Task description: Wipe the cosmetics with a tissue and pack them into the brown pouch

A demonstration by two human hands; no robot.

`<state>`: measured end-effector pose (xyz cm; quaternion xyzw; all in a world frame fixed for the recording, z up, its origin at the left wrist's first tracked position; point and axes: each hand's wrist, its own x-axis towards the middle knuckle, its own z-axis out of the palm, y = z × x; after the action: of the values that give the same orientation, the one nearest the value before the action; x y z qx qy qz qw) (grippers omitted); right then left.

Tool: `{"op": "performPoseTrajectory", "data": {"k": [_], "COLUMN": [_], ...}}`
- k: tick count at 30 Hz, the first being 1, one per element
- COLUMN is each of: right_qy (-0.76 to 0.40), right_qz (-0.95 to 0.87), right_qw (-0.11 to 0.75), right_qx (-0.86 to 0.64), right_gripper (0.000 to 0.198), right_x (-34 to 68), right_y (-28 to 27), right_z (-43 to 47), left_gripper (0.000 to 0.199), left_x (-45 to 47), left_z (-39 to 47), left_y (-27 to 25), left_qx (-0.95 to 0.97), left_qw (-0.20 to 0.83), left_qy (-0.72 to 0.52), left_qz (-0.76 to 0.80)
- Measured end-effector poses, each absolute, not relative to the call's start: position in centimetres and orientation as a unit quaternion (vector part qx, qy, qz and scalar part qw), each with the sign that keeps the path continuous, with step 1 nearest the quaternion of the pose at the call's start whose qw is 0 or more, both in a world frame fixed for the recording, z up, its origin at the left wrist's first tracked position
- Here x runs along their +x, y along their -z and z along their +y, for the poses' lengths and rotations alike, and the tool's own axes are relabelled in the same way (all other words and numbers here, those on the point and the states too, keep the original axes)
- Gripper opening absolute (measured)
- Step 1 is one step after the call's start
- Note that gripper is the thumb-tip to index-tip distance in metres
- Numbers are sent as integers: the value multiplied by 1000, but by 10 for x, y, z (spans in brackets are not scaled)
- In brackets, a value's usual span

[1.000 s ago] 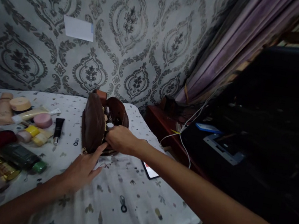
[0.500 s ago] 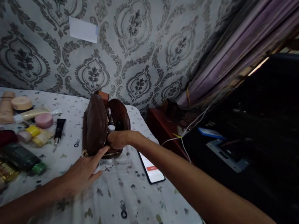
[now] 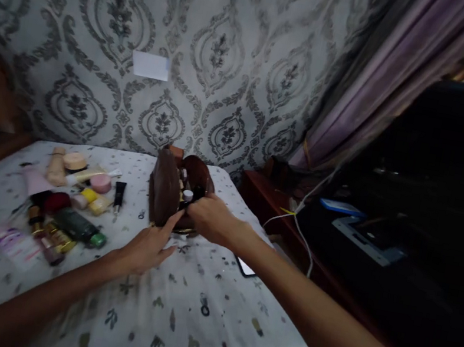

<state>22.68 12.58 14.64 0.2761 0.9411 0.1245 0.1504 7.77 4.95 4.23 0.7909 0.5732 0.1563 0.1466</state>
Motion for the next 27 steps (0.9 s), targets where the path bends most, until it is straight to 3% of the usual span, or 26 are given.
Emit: {"op": "performPoseTrajectory", "data": {"k": [3,5,7,9,12,17,22,27], "right_qy": [-119,-94,-31,51,160,243,234,192], "right_qz": [926,918,901,903,909,914,904,899], "right_qw": [47,-90,-222,-268,-262,-220,-208,-179], "right_qx": [356,375,372,331,283,238,291,351], "right_gripper": [25,29,32,31,28,25,35,41], "right_x": [245,254,257,252,232,186,135,87], "right_y": [-132,-110,-82,-52,-21,-10,-7,1], "right_z": [100,80,59,37,10,-7,2,18], "left_gripper": [80,75,58,36,17,22,37,27], "left_x": [71,61,48,34,12,-22,-38,-32], "left_z": [36,23,6,-13,-42,-79,-88,-84], "left_y": [-49,-49,-47,-42,-32,-14,-6,-2], "left_qx": [798,808,809,802,781,741,691,687], "left_qw": [148,130,98,56,4,-51,-93,-128], "left_qy": [-169,-175,-176,-163,-132,-131,-187,-209], "left_qz": [559,548,552,573,610,657,692,684]}}
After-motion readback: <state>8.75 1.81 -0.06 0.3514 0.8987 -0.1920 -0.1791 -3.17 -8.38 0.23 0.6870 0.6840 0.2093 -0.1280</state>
